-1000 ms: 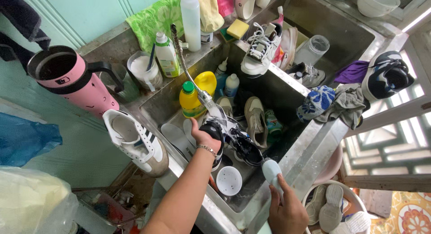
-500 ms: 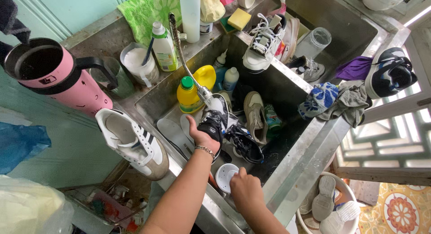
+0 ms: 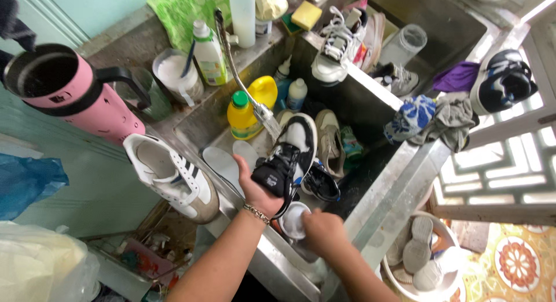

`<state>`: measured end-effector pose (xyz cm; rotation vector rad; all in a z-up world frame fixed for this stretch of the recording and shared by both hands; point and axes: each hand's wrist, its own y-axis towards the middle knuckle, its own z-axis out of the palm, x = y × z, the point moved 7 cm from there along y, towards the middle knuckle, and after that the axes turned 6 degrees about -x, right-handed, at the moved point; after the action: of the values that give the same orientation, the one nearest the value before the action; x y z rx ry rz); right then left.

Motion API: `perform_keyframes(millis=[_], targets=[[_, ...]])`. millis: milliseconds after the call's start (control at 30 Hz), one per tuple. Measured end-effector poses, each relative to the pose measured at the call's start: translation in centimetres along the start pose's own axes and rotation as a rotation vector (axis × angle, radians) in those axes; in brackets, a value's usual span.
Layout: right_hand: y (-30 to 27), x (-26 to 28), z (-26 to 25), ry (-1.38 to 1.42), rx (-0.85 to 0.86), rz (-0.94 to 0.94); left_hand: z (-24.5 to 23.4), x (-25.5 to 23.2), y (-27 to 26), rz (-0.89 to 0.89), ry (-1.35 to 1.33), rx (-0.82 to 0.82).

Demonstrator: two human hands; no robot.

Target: The person cleans a shoe using a brush and water, scrubbing the upper and the sole.

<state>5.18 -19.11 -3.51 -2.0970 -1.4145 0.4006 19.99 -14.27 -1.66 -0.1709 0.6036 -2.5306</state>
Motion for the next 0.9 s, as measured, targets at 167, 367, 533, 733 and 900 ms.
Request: perform_keyframes(millis=[167, 367, 533, 733, 900], targets=[[-10.8, -6.7, -6.0, 0.587, -0.406, 0.064, 3.2, 1.8, -4.1, 0.059, 0.056, -0.232], [-15.7, -7.8, -3.2, 1.322, -0.744, -0.121, 1.5, 4.7, -8.6, 0.032, 0.047, -0.236], [-14.9, -5.2, -2.6, 0.946, -0.974, 0.163, 0.0, 7.3, -10.4, -0.065, 0.164, -0.407], [-16.6, -1.9, -4.8, 0.946, -1.014, -0.204, 0.4, 6.8, -11.0, -0.075, 0.341, -0.388], [-16.2, -4.8, -4.8, 0.863, -0.974, 0.113, 0.9, 7.7, -10.5, -0.097, 0.331, -0.229]])
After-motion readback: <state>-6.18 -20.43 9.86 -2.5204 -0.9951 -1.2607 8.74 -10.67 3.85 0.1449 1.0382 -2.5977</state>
